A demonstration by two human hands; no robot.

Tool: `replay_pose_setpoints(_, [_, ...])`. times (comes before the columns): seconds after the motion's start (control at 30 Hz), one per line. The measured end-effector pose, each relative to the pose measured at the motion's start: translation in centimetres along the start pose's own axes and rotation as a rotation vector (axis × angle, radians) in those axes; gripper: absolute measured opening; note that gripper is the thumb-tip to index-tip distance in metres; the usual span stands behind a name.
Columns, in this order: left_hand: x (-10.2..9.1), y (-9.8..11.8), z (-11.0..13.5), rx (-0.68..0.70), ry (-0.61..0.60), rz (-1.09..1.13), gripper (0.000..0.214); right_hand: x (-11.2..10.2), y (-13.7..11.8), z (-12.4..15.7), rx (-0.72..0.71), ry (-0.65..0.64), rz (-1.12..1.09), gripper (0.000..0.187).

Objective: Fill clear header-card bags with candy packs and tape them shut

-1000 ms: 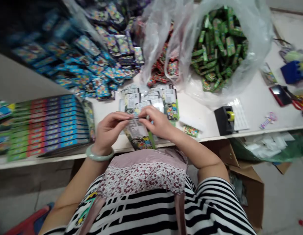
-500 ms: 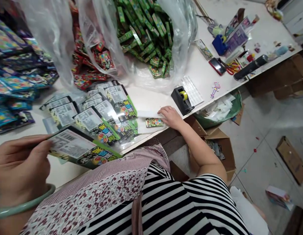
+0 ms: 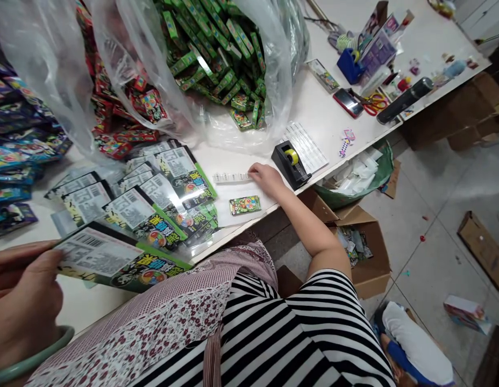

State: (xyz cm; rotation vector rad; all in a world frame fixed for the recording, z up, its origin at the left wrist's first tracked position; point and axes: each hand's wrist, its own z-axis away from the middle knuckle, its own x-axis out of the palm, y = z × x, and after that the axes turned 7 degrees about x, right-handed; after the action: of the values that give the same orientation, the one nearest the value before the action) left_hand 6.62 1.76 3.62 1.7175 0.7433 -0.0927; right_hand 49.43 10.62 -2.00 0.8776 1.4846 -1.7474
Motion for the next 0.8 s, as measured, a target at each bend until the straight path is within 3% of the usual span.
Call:
replay_pose_setpoints(0.2, [0.3,1.1,0.0,-0.05,0.05,0.096,0.03,0.4,-1.2,-0.9,-0.038,0.024,0.251,0.019])
replay_pose_setpoints(0.33, [0.4,0.5,0.0,-0.022,0.051,0.125,0.029,0.5,-1.8,-0.7,-0.059,0.05,0.31,0.017])
replay_pose_setpoints(0.5, [0.6,-0.8,0.0,0.119,0.04,0.14,0.026,-0.2,-1.2,-0.9,0.075,0.038,0.002,0.01])
replay_pose_setpoints(0.63, [0.9,-0.6,-0.1,0.185,-0.017,0.205,0.02,-2.4,-1.2,-1.3,0.196,0.096,-0.253,0.005])
replay_pose_setpoints(0.73, [1.2,-0.2,-0.1,0.227,-0.055,0.23,0.017,-4.4,-4.8,-0.6,0.074,0.116,-0.361,0.009])
replay_pose_setpoints(0.8, [1.4,0.0,-0.1,0.238,-0.079,0.246,0.015,-5.1,-9.3,0.5,-0.122,-0.039,-0.47,0.013])
